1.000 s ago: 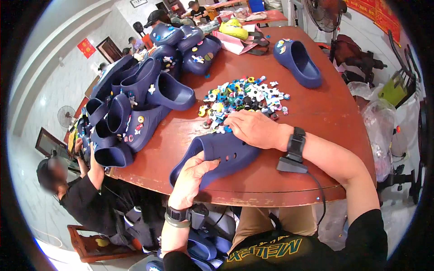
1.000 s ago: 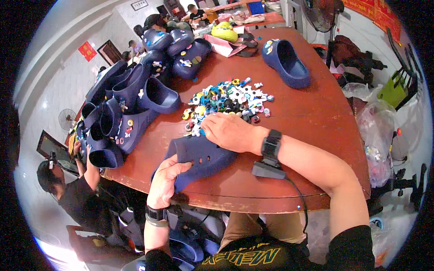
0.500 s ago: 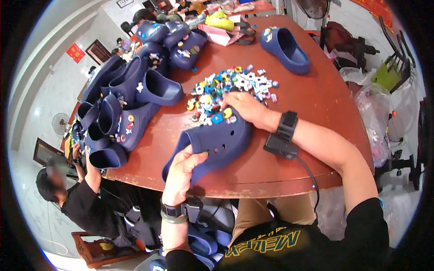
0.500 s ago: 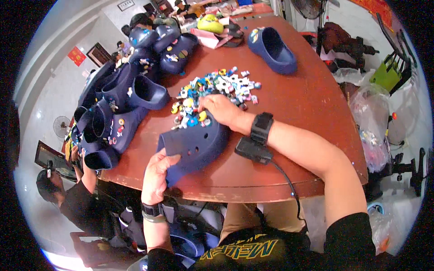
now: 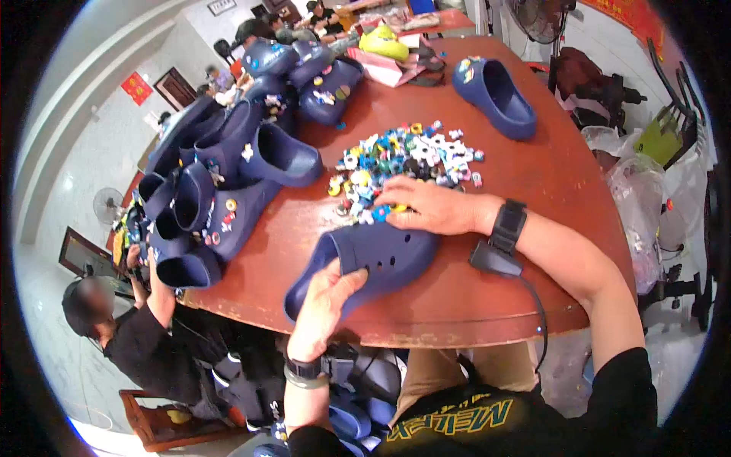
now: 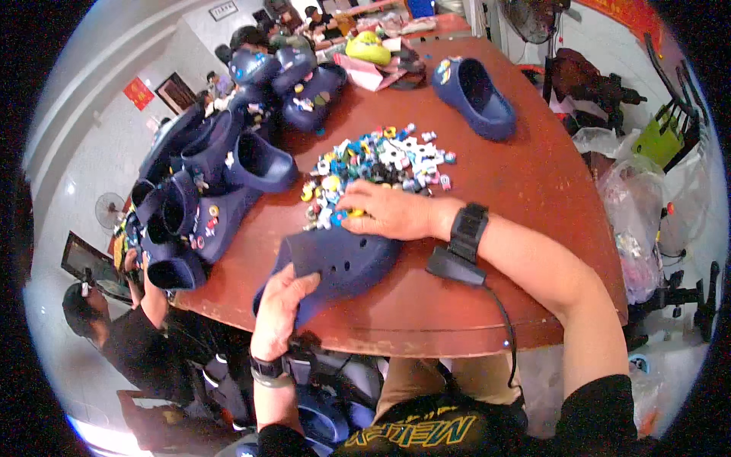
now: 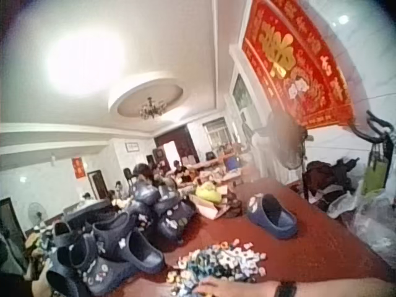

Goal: Manually applying decorative charms and accessories into the holes of clogs/shoes.

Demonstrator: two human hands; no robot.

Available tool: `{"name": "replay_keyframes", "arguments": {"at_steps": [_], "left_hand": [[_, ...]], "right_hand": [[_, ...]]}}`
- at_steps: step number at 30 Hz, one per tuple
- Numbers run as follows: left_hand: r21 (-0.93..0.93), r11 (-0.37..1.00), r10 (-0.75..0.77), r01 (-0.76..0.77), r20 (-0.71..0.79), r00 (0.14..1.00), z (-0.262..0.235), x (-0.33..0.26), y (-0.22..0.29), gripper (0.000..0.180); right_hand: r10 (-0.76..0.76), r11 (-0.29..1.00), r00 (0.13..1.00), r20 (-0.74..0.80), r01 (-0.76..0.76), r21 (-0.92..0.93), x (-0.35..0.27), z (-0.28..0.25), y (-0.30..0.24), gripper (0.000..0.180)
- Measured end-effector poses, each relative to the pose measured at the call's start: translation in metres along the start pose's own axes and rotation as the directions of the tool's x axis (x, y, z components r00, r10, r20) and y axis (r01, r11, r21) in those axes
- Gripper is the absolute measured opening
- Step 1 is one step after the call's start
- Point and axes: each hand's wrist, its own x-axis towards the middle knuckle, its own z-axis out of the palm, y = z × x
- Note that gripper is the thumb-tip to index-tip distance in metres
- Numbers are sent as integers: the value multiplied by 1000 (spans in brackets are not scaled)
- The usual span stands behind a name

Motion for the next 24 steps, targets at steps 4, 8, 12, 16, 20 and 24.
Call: {"name": "replay_keyframes", "arguments": {"at_steps": [4, 8, 12, 16, 20, 24], "left_hand": [[39, 999, 12, -12, 1, 1000, 0, -8, 1, 36], [79, 996, 27, -27, -7, 1000, -6, -10, -3, 36], [103, 994, -16, 23, -69, 997, -2, -6, 0, 36], [90, 996, 14, -2, -133, 991, -2, -5, -3, 33], [69, 997, -21, 33, -179, 984, -1, -5, -3, 32], [40, 999, 18, -12, -137, 990, -4, -11, -6, 29]], "right_hand": [[-191, 929, 981, 11, 185, -319, 0, 8, 3, 32], [-103, 968, 994, -37, 91, -236, 8, 10, -4, 30], [-165, 939, 981, -105, 124, -319, 14, 4, 1, 32], [29, 987, 995, -100, -44, -155, 17, 0, -9, 33], [4, 1000, 996, -89, -7, -31, 15, 10, 3, 39], [-24, 998, 999, -45, 26, 55, 17, 2, -7, 40]]}}
